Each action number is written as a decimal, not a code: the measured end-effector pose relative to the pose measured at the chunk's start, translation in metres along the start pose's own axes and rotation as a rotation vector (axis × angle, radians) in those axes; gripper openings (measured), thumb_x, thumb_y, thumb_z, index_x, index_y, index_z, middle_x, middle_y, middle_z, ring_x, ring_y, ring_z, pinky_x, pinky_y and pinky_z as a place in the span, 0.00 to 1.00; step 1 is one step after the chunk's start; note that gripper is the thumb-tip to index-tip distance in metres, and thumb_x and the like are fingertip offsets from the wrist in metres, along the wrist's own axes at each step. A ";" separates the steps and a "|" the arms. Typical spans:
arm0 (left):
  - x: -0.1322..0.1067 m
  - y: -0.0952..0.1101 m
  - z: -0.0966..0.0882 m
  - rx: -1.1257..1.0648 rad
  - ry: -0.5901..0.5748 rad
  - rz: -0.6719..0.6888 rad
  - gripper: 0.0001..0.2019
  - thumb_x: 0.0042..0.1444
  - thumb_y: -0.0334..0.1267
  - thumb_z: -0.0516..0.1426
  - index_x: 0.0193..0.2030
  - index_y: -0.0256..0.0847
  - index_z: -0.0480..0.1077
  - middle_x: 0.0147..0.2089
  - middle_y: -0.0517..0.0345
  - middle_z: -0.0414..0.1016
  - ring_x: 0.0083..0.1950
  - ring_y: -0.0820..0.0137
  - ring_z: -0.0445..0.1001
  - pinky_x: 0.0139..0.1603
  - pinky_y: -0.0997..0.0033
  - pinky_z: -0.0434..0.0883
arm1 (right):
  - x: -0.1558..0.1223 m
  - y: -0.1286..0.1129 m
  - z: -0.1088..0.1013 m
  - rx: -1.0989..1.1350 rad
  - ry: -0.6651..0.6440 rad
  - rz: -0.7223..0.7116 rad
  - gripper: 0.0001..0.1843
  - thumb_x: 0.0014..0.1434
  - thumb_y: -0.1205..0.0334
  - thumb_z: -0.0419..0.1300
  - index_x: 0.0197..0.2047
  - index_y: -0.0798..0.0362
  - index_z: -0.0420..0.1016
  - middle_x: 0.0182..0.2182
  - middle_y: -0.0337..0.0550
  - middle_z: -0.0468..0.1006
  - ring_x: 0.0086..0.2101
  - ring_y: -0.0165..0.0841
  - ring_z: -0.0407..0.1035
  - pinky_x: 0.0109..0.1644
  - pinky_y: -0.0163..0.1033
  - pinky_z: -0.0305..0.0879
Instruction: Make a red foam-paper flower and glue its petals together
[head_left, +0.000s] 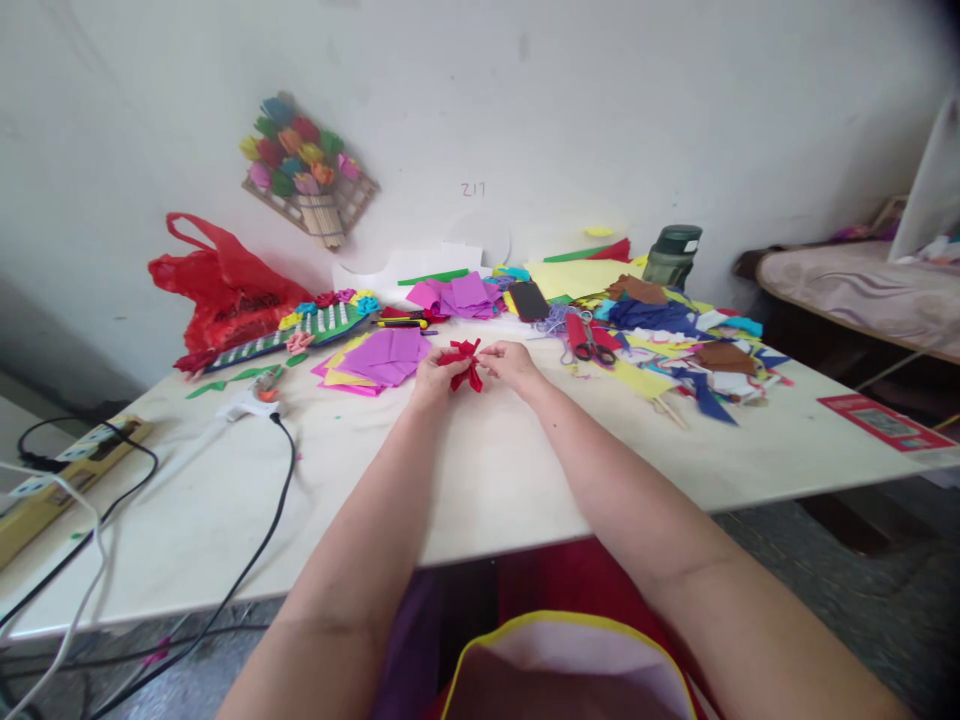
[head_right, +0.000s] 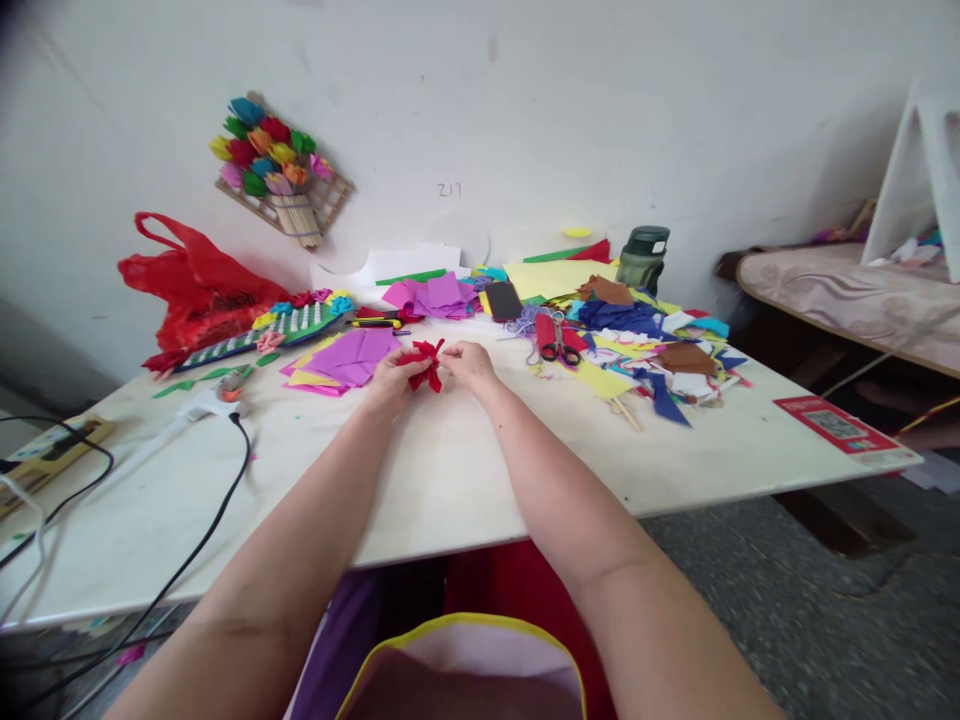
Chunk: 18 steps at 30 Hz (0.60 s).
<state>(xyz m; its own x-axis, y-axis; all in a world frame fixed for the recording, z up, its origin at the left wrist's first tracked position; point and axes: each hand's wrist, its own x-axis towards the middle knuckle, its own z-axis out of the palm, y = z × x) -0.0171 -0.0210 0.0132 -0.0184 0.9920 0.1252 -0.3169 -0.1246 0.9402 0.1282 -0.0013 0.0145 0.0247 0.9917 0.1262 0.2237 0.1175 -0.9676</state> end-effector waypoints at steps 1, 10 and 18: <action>0.000 0.000 0.000 0.016 -0.003 -0.002 0.18 0.30 0.33 0.70 0.31 0.38 0.71 0.28 0.59 0.77 0.29 0.70 0.76 0.35 0.69 0.73 | -0.003 -0.003 0.000 0.029 -0.011 0.014 0.02 0.51 0.67 0.63 0.27 0.55 0.75 0.23 0.36 0.75 0.24 0.26 0.67 0.35 0.35 0.69; -0.001 0.001 -0.002 0.142 -0.029 0.036 0.16 0.33 0.38 0.70 0.30 0.38 0.72 0.29 0.57 0.78 0.29 0.71 0.75 0.33 0.70 0.71 | -0.015 -0.022 -0.008 0.149 0.009 0.037 0.05 0.48 0.73 0.61 0.25 0.54 0.73 0.18 0.32 0.71 0.20 0.24 0.62 0.28 0.31 0.63; -0.003 0.005 -0.002 0.185 -0.098 0.047 0.18 0.31 0.40 0.71 0.30 0.38 0.74 0.29 0.56 0.79 0.28 0.70 0.74 0.32 0.69 0.71 | -0.016 -0.021 -0.012 0.141 -0.056 0.027 0.06 0.48 0.73 0.60 0.23 0.55 0.72 0.17 0.32 0.69 0.19 0.23 0.61 0.26 0.30 0.61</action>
<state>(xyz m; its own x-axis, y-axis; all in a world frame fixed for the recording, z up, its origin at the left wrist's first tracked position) -0.0207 -0.0245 0.0165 0.0659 0.9792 0.1919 -0.1382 -0.1815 0.9736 0.1346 -0.0203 0.0355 -0.0261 0.9955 0.0915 0.0847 0.0934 -0.9920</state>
